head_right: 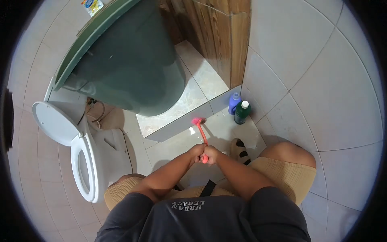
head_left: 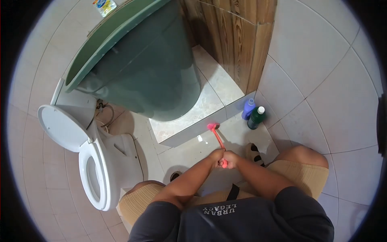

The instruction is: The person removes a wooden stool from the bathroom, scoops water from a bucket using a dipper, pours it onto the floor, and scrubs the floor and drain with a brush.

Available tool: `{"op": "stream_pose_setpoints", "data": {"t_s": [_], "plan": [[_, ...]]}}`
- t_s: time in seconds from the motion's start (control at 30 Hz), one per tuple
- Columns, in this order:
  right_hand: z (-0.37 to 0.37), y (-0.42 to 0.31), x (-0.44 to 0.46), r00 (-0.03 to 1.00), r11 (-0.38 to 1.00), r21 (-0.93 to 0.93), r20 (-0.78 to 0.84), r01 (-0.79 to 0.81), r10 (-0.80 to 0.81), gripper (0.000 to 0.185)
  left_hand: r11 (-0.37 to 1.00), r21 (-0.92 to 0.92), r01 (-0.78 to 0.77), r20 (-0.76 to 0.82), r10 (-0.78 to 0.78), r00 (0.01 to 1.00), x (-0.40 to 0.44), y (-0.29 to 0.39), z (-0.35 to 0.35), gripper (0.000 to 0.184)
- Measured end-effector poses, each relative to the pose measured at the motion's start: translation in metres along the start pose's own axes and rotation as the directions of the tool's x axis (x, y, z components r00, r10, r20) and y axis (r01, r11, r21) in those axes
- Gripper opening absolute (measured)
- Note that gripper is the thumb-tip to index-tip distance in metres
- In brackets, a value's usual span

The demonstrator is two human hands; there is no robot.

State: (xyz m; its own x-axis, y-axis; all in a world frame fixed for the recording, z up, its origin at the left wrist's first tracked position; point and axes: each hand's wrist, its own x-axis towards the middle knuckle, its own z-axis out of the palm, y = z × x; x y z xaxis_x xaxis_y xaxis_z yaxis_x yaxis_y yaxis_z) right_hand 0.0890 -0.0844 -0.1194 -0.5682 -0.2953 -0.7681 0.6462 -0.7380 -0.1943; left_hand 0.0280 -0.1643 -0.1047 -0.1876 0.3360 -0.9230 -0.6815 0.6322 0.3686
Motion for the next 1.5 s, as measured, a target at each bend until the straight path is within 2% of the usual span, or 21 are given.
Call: {"op": "stream_pose_setpoints", "data": {"t_s": [0.03, 0.13, 0.23, 0.33, 0.37, 0.43, 0.47, 0.5, 0.63, 0.77, 0.87, 0.97, 1.07, 1.1, 1.17, 1.2, 1.27, 1.33, 1.37, 1.47, 1.5], "plan": [[0.005, -0.003, -0.004, 0.999, 1.0, -0.001, -0.046, -0.007, 0.007, 0.011, 0.999, -0.051, -0.018, 0.002, 0.018, 1.0, -0.007, -0.001, 0.003, 0.024], [0.036, -0.011, -0.045, 0.997, 0.994, 0.087, 0.012, -0.071, 0.07, 0.01, 0.981, -0.181, -0.07, 0.044, 0.079, 0.996, -0.052, 0.002, 0.001, 0.023], [0.068, -0.011, -0.088, 0.975, 0.975, 0.16, 0.186, -0.151, 0.121, 0.009, 0.939, -0.34, -0.06, 0.074, 0.091, 0.993, -0.14, 0.011, 0.001, 0.019], [0.068, 0.0, -0.047, 0.967, 0.989, 0.117, 0.247, -0.09, 0.059, 0.007, 0.879, -0.452, -0.154, 0.065, 0.205, 0.977, -0.159, -0.002, -0.013, 0.02], [0.044, 0.011, -0.001, 0.929, 0.994, 0.08, 0.368, -0.076, 0.041, 0.007, 0.841, -0.498, -0.213, 0.037, 0.267, 0.963, -0.146, -0.013, -0.017, 0.022], [0.058, 0.017, 0.011, 0.965, 0.994, 0.042, 0.249, -0.098, 0.085, 0.008, 0.768, -0.575, -0.281, 0.045, 0.373, 0.927, -0.113, -0.033, -0.03, 0.033], [0.062, 0.022, 0.013, 0.979, 0.994, 0.025, 0.18, -0.107, 0.101, 0.009, 0.782, -0.551, -0.29, 0.045, 0.375, 0.926, -0.11, -0.039, -0.032, 0.035], [0.04, 0.03, 0.037, 0.97, 0.978, 0.045, 0.144, -0.205, 0.196, 0.012, 0.794, -0.528, -0.302, 0.041, 0.379, 0.925, -0.109, -0.044, -0.035, 0.037], [0.054, 0.023, 0.006, 0.958, 0.971, 0.024, 0.171, -0.236, 0.229, 0.016, 0.838, -0.436, -0.329, 0.029, 0.379, 0.925, -0.109, -0.045, -0.042, 0.045], [0.07, 0.034, -0.034, 0.958, 0.976, 0.072, 0.218, -0.207, 0.187, 0.019, 0.819, -0.107, -0.563, -0.249, 0.526, 0.813, -0.189, -0.041, -0.022, 0.055], [0.076, 0.037, -0.031, 0.966, 0.982, 0.063, 0.204, -0.177, 0.161, 0.022, 0.765, -0.122, -0.632, -0.281, 0.584, 0.761, -0.152, -0.054, -0.032, 0.06], [0.064, 0.045, 0.037, 0.982, 0.986, -0.046, 0.085, -0.162, 0.166, 0.024, 0.82, -0.337, -0.462, -0.232, 0.403, 0.885, -0.158, -0.047, -0.067, 0.05], [0.068, 0.045, 0.067, 0.987, 0.979, -0.142, 0.047, -0.144, 0.152, 0.027, 0.85, -0.426, -0.31, -0.057, 0.317, 0.947, -0.077, -0.071, -0.089, 0.051], [0.067, 0.046, 0.066, 0.985, 0.978, -0.16, 0.078, -0.138, 0.151, 0.027, 0.872, -0.313, -0.378, -0.149, 0.347, 0.926, -0.083, -0.073, -0.088, 0.054], [0.08, 0.045, 0.033, 0.981, 0.969, -0.212, 0.116, -0.129, 0.157, 0.025, 0.796, -0.354, -0.492, -0.273, 0.415, 0.868, -0.074, -0.078, -0.063, 0.052], [0.087, 0.039, 0.023, 0.949, 0.974, -0.169, 0.252, -0.151, 0.191, 0.024, 0.751, -0.364, -0.55, -0.336, 0.445, 0.83, -0.07, -0.074, -0.059, 0.051], [0.08, 0.042, 0.004, 0.84, 0.968, -0.068, 0.485, -0.24, 0.243, 0.023, 0.824, -0.105, -0.557, -0.432, 0.467, 0.772, -0.142, -0.068, -0.045, 0.054], [0.077, 0.039, -0.018, 0.882, 0.965, 0.049, 0.419, -0.259, 0.215, 0.022, 0.792, 0.133, -0.597, -0.497, 0.574, 0.651, -0.169, -0.069, -0.037, 0.054], [0.081, 0.038, -0.016, 0.902, 0.967, 0.056, 0.376, -0.249, 0.211, 0.021, 0.734, 0.116, -0.669, -0.514, 0.621, 0.592, -0.178, -0.071, -0.039, 0.053], [0.102, 0.038, 0.011, 0.953, 0.975, -0.032, 0.206, -0.22, 0.221, 0.019, 0.754, -0.242, -0.61, -0.276, 0.55, 0.789, -0.157, -0.07, -0.077, 0.062], [0.111, 0.041, 0.02, 0.95, 0.97, -0.074, 0.197, -0.232, 0.242, 0.019, 0.801, -0.272, -0.534, -0.235, 0.483, 0.844, -0.141, -0.072, -0.087, 0.066]]}}
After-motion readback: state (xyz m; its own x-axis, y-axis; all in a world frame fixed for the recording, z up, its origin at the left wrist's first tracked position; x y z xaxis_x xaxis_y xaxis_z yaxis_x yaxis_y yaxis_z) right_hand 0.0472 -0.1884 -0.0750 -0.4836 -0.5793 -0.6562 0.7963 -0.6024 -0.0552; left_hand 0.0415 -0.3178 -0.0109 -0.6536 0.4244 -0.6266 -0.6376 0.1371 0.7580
